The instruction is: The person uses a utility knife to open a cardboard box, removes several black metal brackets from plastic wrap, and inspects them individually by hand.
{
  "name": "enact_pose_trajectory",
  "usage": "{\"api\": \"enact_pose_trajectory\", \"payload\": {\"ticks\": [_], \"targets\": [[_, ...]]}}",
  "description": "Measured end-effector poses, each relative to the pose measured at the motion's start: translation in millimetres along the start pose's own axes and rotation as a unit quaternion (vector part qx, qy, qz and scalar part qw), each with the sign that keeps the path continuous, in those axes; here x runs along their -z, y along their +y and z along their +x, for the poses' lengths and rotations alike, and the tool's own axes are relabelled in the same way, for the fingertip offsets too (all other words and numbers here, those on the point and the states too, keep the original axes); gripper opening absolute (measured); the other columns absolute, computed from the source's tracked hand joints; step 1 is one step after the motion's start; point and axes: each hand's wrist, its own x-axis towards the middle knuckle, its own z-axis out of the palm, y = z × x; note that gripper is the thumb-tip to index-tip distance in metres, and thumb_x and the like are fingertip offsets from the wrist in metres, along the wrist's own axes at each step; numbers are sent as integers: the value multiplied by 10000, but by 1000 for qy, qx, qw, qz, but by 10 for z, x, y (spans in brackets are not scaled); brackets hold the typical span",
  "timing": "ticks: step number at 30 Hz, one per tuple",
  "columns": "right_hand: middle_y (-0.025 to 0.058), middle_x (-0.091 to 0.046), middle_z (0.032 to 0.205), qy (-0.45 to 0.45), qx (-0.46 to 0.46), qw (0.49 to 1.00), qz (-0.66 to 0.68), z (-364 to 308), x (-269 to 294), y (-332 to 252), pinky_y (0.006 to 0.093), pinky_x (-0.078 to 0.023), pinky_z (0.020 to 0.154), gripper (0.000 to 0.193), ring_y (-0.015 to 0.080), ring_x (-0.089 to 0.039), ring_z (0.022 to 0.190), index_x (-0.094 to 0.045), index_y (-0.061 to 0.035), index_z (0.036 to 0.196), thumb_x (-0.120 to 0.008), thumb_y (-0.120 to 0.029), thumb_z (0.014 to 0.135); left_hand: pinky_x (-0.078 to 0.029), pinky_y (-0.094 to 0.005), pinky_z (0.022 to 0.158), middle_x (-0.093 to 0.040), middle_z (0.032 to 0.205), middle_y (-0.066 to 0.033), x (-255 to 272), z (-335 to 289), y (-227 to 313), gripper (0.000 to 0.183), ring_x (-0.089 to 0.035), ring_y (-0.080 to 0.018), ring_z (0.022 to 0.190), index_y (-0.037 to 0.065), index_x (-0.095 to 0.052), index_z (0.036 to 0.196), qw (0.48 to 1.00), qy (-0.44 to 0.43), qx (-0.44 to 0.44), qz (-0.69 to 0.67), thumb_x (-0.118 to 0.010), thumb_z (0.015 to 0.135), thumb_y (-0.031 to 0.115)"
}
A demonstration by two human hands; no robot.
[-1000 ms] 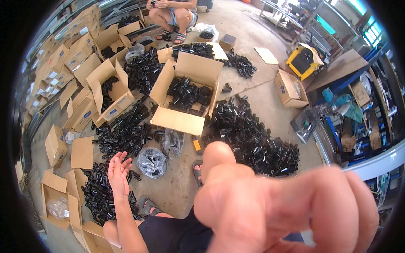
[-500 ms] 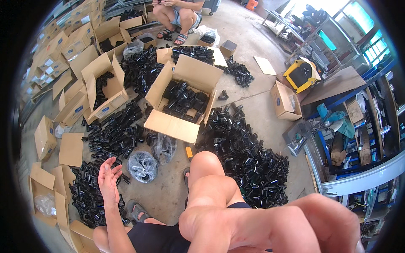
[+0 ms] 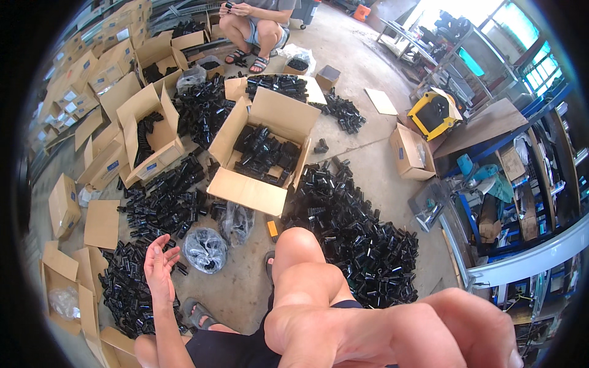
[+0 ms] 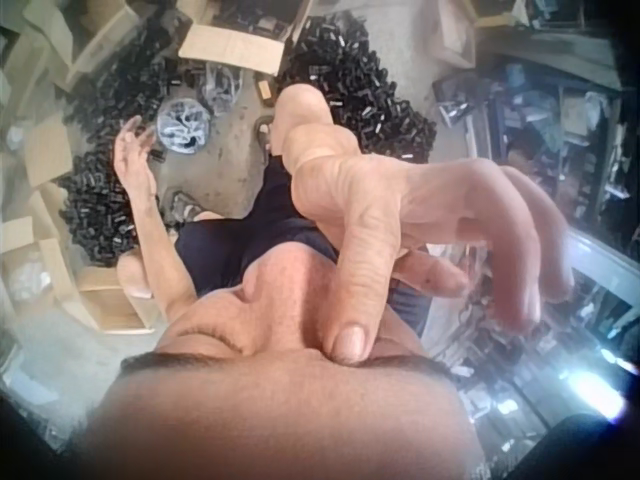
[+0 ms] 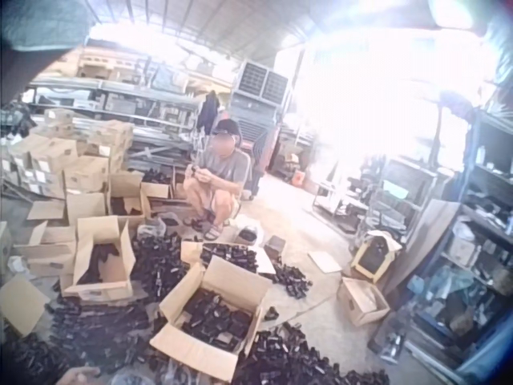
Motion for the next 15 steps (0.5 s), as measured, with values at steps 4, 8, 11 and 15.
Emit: {"api": "enact_pose_trajectory", "payload": {"ticks": [4, 8, 11, 15], "targets": [[127, -382, 1474, -11, 208, 977, 35, -152, 78, 359, 488, -722, 728, 480, 248, -382, 1396, -482, -110, 1393, -611, -293, 968, -522, -324, 912, -597, 1394, -111, -13, -23, 14, 444, -668, -184, 1059, 25, -560, 1376, 1000, -7, -2, 0, -516, 1097, 368], [137, -390, 1465, -30, -4, 999, 40, 36, 80, 42, 480, -723, 709, 513, 238, -386, 1390, -454, -101, 1407, -605, -318, 968, -520, -322, 913, -594, 1396, -110, 32, -34, -14, 434, -668, -183, 1060, 24, -559, 1378, 1000, -8, 0, -2, -523, 1096, 352], [136, -400, 1461, -21, -26, 997, 64, -14, 80, -9, 478, -722, 698, 520, 237, -390, 1384, -457, -101, 1405, -607, -338, 967, -519, -321, 913, -594, 1397, -111, 7, -53, -6, 426, -669, -183, 1059, 22, -560, 1377, 1000, -10, 2, 0, -527, 1096, 342], [130, -408, 1468, 13, -108, 994, 28, 3, 8, -109, 485, -718, 682, 518, 239, -394, 1376, -490, -103, 1380, -617, -384, 964, -522, -320, 911, -596, 1394, -112, -13, -48, -24, 419, -673, -186, 1055, 22, -562, 1377, 1000, -14, 2, -5, -529, 1096, 331]]}}
